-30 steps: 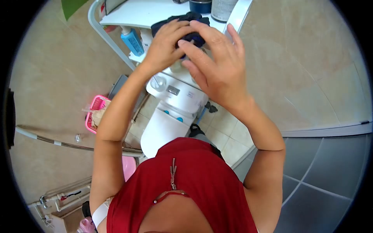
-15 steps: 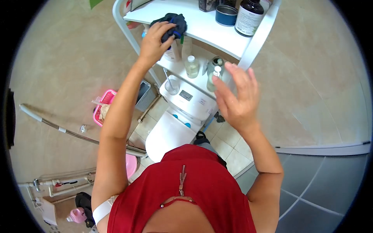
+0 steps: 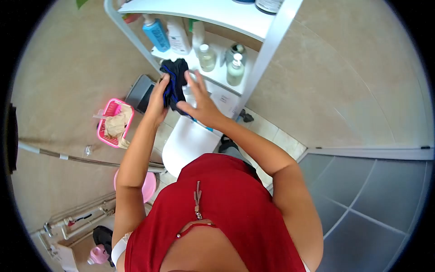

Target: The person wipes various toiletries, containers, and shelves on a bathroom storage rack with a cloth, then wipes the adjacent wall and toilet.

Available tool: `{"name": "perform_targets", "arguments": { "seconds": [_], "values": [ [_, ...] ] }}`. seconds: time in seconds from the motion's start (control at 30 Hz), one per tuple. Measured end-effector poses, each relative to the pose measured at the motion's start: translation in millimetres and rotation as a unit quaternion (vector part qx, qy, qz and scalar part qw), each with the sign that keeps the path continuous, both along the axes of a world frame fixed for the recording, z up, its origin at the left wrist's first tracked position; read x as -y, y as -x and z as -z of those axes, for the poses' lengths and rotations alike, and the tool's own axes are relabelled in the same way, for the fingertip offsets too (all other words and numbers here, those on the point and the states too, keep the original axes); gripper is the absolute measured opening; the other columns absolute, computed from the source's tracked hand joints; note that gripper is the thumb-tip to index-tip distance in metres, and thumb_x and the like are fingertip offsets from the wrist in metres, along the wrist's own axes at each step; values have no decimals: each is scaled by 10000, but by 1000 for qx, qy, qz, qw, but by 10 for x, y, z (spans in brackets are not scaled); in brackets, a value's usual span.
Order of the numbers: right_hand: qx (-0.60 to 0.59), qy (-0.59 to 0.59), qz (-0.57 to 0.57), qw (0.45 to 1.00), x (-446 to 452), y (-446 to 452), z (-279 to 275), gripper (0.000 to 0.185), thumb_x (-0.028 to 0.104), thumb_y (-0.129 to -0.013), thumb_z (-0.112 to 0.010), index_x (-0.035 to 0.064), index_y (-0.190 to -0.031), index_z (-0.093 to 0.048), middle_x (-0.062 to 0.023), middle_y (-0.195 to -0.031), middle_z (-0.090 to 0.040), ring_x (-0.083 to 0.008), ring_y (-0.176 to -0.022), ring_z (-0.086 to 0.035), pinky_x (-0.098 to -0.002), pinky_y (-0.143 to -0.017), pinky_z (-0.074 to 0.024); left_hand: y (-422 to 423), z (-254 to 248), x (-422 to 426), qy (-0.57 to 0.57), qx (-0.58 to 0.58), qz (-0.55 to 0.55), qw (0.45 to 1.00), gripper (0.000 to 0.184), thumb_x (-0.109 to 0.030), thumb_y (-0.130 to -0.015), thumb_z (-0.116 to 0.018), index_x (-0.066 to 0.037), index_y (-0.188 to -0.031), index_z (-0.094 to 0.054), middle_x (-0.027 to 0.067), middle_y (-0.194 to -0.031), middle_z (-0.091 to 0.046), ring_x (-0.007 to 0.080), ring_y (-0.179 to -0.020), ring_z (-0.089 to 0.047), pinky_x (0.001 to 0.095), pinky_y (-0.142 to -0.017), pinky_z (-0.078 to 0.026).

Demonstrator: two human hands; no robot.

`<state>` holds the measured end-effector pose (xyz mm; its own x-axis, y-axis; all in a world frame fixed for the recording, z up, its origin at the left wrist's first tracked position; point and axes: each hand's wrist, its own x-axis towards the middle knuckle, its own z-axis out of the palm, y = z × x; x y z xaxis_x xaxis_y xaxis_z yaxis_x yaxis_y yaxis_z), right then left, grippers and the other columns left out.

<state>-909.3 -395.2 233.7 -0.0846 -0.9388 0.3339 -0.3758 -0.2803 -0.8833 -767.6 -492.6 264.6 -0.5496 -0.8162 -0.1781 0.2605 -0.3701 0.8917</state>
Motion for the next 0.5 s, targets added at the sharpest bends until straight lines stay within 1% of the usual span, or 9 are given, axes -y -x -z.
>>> {"name": "perform_targets", "arguments": {
  "seconds": [0.03,0.07,0.1,0.17,0.23,0.27,0.37,0.4,0.5],
  "values": [
    [20,-39,-12,999,-8,-61,50,893,290,-837,-700,112,-1533,-170,-251,-1563,-93,-361,-1464,-102,-444,-1115,-265,2,114,-101,-77,-43,28,996,578,-457,-973,-519,-41,-1369,-454,75,-1282,-562,166,-1144,-554,302,-984,-432],
    [17,-57,1,998,-19,-109,145,906,299,-831,-710,113,-1532,-167,-264,-1555,-96,-371,-1459,-108,-438,-1111,-276,40,273,-186,-52,-52,41,996,716,-605,-963,-386,-41,-1404,-407,109,-1346,-523,210,-1217,-525,364,-1025,-428],
    [14,-74,12,997,-29,-143,271,920,308,-824,-719,114,-1531,-165,-277,-1548,-100,-381,-1455,-115,-432,-1107,-287,9,313,-257,-94,-54,91,990,747,-624,-960,-360,-41,-1426,-371,115,-1373,-496,208,-1258,-488,372,-1037,-413],
    [17,-38,43,998,-70,-103,495,759,115,-790,-676,172,-1469,-343,-254,-1483,-287,-397,-1374,-310,-395,-1072,-350,-43,530,-228,-150,-127,167,966,758,-636,-954,-361,-33,-1412,-388,110,-1366,-504,203,-1237,-501,362,-1021,-419],
    [1,-72,40,997,-177,55,552,719,22,-753,-636,224,-1416,-444,-265,-1434,-372,-422,-1318,-396,-396,-1058,-378,-141,785,-174,-145,-22,185,972,784,-637,-942,-406,9,-1387,-419,121,-1362,-514,208,-1231,-512,355,-1055,-368],
    [25,-68,60,996,-262,72,525,686,-127,-695,-541,163,-1317,-556,-185,-1315,-507,-354,-1191,-527,-338,-1021,-403,-185,887,-148,-141,30,193,971,797,-637,-936,-429,30,-1374,-435,127,-1360,-519,211,-1228,-518,352,-1072,-343],
    [-28,-119,49,991,-489,263,541,659,-137,-696,-508,139,-1291,-579,-195,-1308,-508,-352,-1191,-529,-340,-1007,-414,-152,849,-7,-29,210,248,945,601,-549,-946,-513,-19,-1217,-590,89,-1137,-648,157,-1029,-602,292,-952,-429],
    [-40,-99,64,992,-558,295,539,659,-154,-681,-472,128,-1262,-601,-193,-1303,-510,-353,-1185,-532,-338,-1003,-417,-94,795,36,27,259,213,942,471,-446,-916,-621,-25,-1124,-643,74,-987,-674,139,-946,-605,272,-927,-428],
    [-13,-119,80,990,-724,448,563,676,-146,-684,-501,179,-1269,-596,-180,-1323,-505,-381,-1195,-519,-348,-992,-437,216,991,352,115,266,71,955,499,-356,-858,-713,2,-1184,-590,85,-1052,-642,160,-952,-586,282,-913,-435]
  ]
}}
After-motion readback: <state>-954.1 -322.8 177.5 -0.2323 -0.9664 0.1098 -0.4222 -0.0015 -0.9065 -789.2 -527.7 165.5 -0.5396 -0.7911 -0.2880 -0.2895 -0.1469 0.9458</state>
